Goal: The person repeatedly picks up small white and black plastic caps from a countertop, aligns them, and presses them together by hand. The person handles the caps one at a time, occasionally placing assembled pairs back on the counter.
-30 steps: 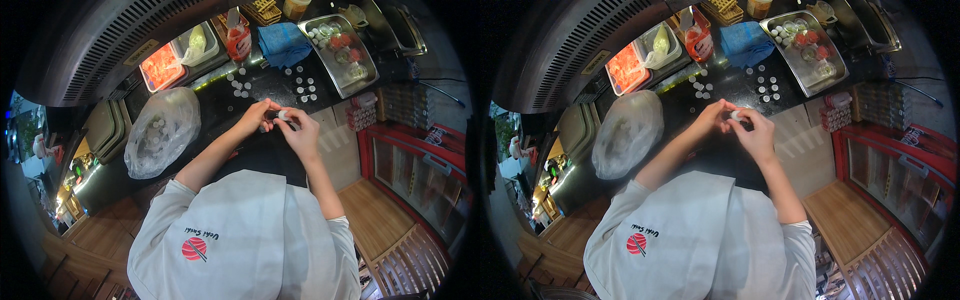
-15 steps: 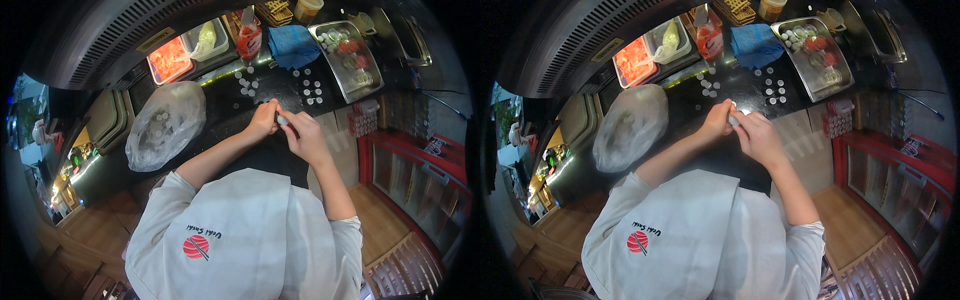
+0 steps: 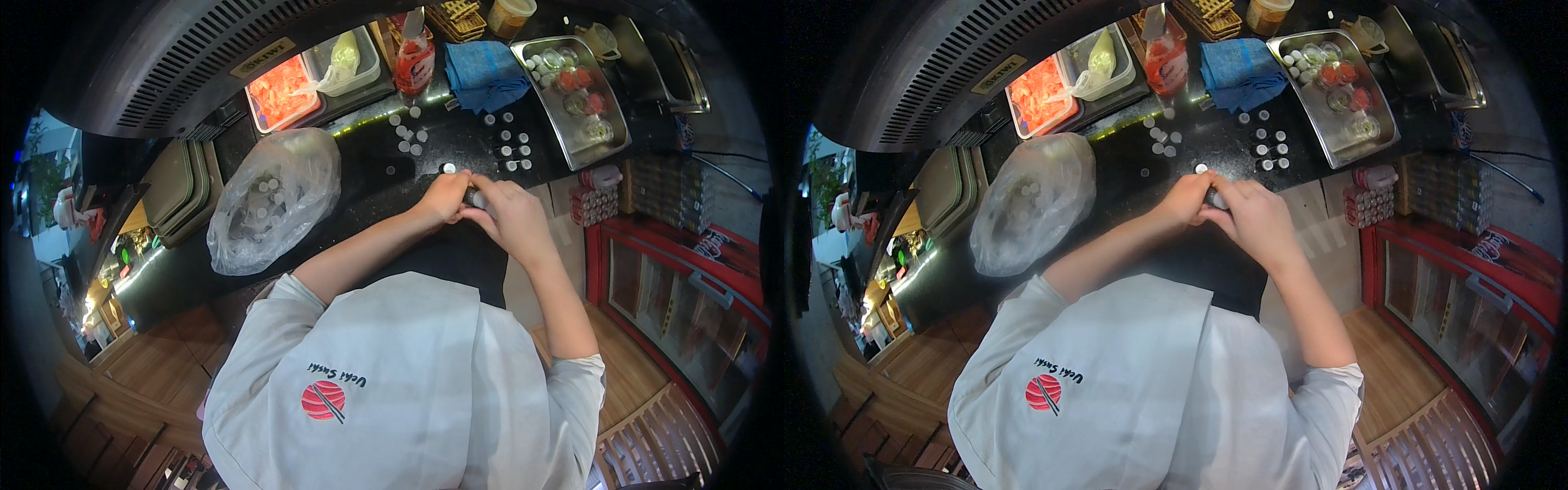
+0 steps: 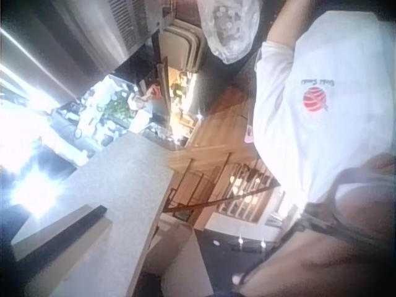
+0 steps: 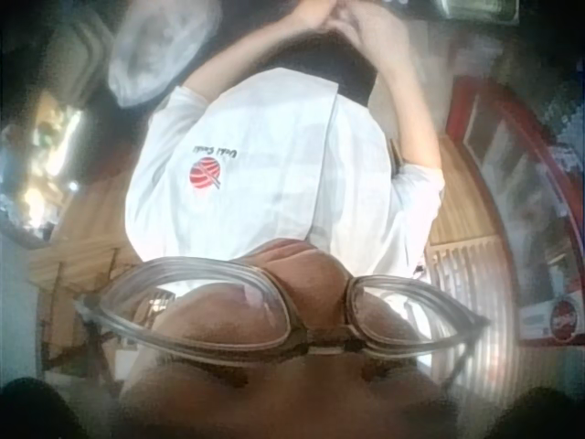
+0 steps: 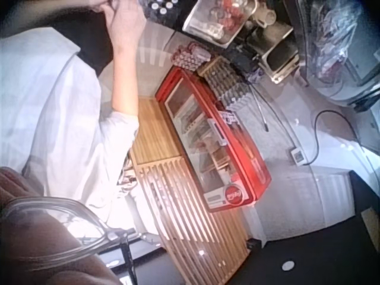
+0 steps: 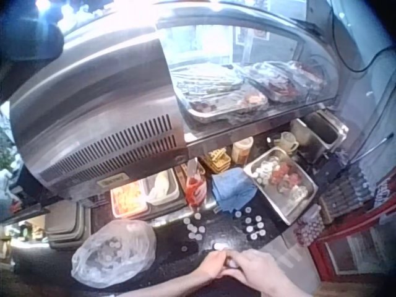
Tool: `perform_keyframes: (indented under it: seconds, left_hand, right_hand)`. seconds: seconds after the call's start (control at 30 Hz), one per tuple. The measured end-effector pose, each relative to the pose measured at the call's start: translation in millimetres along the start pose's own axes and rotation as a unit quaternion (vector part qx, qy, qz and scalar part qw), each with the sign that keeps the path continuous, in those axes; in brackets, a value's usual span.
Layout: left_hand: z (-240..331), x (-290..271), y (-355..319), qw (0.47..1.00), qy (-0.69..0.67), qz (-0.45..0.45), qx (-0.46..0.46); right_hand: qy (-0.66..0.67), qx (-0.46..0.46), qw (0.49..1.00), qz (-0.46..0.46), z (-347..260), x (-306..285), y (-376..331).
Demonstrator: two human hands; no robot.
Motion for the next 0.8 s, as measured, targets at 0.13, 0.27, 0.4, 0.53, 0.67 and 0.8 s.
perform_keyframes:
  seconds: [0.13,0.27,0.4,0.53,0.67,0.8]
  left_hand:
    - [-5.9,-2.5,2.1,0.996,-0.055,-0.037,-0.066]
    - [-3.0,7.3,-6.4,0.994,-0.105,0.001,-0.018]
    - [-1.5,7.5,-5.5,0.991,-0.103,0.047,0.072]
    - [1.9,3.4,-2.7,0.992,-0.057,0.039,0.107]
    - [5.6,4.0,-3.7,0.999,-0.047,-0.006,0.002]
    - [1.3,3.5,-8.8,0.995,-0.087,-0.023,-0.049]
  right_hand:
    - [0.003,-0.058,0.998,-0.019,11.1,4.6,-7.3]
    - [0.038,-0.009,0.998,0.043,11.3,14.5,-9.0]
    - [0.098,0.167,0.979,0.057,1.9,22.5,-5.8]
    - [0.007,0.155,0.986,0.054,9.0,31.7,-3.2]
    - [-0.006,0.064,0.998,0.001,-7.0,3.0,1.7]
    - [-0.001,-0.012,0.999,-0.047,5.2,2.1,-4.3]
Point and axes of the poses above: each hand's wrist, its own y-axis towards the middle knuckle, its own x-axis out of the palm, z = x × y, the point moved 3 cm from there along y, towards the middle knuckle, and after that the axes turned 2 degrees about z, right-handed, at the moved point
